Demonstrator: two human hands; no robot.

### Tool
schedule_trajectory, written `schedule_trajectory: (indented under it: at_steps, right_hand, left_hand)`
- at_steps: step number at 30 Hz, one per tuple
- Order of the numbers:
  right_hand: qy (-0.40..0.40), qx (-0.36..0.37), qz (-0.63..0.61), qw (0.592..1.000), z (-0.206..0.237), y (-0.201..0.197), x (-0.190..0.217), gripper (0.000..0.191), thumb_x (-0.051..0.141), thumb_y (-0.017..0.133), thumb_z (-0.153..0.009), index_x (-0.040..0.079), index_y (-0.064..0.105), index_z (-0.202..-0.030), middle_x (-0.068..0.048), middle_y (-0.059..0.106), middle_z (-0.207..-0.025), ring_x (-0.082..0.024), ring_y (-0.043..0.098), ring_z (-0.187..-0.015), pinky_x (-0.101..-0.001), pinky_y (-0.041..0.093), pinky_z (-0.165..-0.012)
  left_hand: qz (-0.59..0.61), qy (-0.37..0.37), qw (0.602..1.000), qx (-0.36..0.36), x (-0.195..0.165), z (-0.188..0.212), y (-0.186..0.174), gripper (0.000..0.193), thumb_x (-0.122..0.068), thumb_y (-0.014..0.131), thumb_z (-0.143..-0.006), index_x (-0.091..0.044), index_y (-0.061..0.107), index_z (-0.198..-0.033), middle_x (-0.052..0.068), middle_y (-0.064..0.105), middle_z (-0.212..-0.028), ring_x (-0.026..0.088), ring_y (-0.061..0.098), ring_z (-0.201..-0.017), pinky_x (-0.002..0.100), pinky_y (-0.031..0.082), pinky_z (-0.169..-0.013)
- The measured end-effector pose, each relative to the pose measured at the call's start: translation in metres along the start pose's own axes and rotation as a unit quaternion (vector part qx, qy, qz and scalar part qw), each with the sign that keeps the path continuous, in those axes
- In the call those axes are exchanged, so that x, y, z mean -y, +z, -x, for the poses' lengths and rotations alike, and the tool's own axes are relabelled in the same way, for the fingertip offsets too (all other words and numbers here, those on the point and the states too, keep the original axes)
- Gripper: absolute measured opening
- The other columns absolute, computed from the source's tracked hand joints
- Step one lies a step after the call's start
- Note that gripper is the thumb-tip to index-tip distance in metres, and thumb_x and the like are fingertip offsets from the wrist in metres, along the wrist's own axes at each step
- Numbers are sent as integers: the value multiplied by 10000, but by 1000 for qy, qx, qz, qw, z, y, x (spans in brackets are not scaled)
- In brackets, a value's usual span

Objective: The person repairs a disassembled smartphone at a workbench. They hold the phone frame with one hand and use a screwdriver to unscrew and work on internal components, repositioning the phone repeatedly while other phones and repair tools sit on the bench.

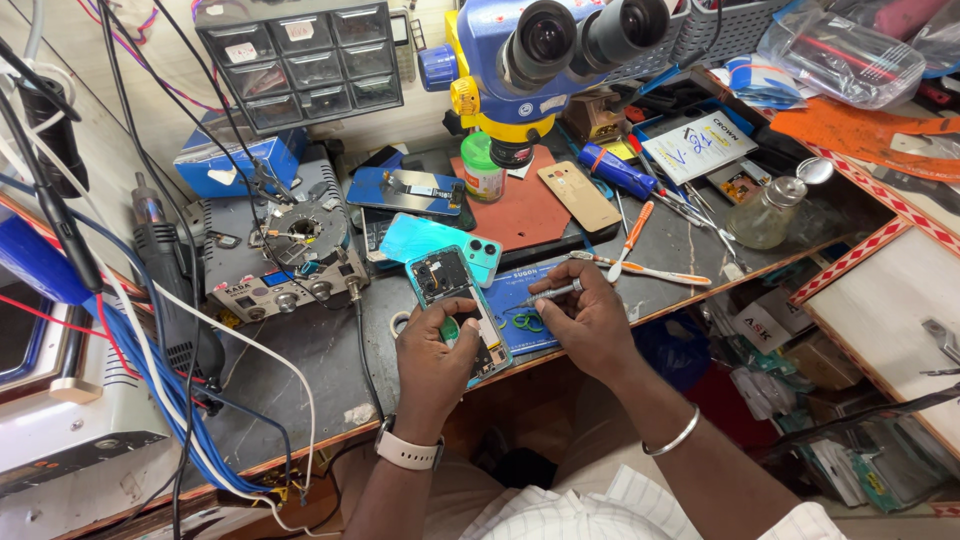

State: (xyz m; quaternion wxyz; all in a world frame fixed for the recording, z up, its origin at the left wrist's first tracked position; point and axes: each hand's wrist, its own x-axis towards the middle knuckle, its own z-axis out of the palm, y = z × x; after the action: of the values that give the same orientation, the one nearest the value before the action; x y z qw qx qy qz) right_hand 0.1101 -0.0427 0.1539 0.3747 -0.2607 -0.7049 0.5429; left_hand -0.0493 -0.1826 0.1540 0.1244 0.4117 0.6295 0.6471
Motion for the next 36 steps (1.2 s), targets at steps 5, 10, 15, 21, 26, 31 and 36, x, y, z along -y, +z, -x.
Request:
schedule_trajectory:
  at_steps: [5, 10, 15, 21, 26, 31, 36]
  right_hand:
    - [-6, 0, -2, 1000, 1, -1, 0, 335, -30, 653, -909, 45, 480, -1187, -116, 686, -1127, -97, 660, -949, -246, 574, -796]
    - [-23, 1, -18, 1000, 0, -2, -1, 335, -35, 653, -908, 50, 486, -1186, -119, 683, -1129, -95, 656, -961, -247, 572, -807]
    - [-26, -3, -28, 999, 1, -5, 0, 338, -37, 657, -908, 47, 486, -1186, -131, 684, -1128, -106, 652, -966, -254, 569, -805]
    - [-61, 9, -116, 991, 7, -5, 14, 321, -44, 651, -928, 17, 474, -1189, -164, 693, -1153, -134, 687, -1008, -278, 608, -856]
    - [-63, 36, -130, 989, 11, 4, 28, 319, -43, 655, -933, 6, 476, -1194, -173, 696, -1152, -139, 697, -988, -279, 619, -825]
    - [-59, 48, -121, 990, 11, 8, 35, 305, -36, 657, -934, 16, 491, -1184, -162, 692, -1141, -116, 697, -961, -253, 613, -788]
    - [-64, 49, -91, 993, 11, 6, 33, 298, -21, 670, -937, 46, 490, -1165, -151, 709, -1137, -54, 645, -864, -184, 538, -679]
  left_hand:
    - [-3, -16, 1000, 4, -1, 0, 0, 204, -89, 715, -840, -22, 760, -1027, 78, 687, -1028, 129, 655, -841, 292, 548, -766]
    - [-13, -4, 1000, 1, 0, 0, -1, 209, -92, 718, -839, -21, 762, -1030, 79, 694, -1020, 132, 659, -848, 294, 546, -778]
    - [-10, 2, 1000, 1, 0, 0, 0, 206, -93, 717, -839, -18, 762, -1025, 81, 701, -1034, 136, 665, -864, 296, 545, -791]
    - [-7, 29, 999, 23, -5, -2, -1, 239, -103, 747, -826, -11, 765, -1046, 106, 706, -1051, 174, 688, -914, 309, 547, -819]
    - [-26, 26, 998, 53, -10, -3, -5, 288, -150, 806, -792, -28, 771, -1051, 117, 701, -1005, 192, 705, -898, 315, 550, -787]
    - [-2, 24, 998, 58, -7, -2, -6, 183, -175, 765, -876, -48, 782, -1006, 90, 678, -960, 176, 681, -862, 312, 542, -773]
    - [-4, 22, 998, 61, -1, -2, -5, 152, -179, 750, -890, -52, 774, -969, 75, 658, -924, 171, 651, -821, 307, 525, -751]
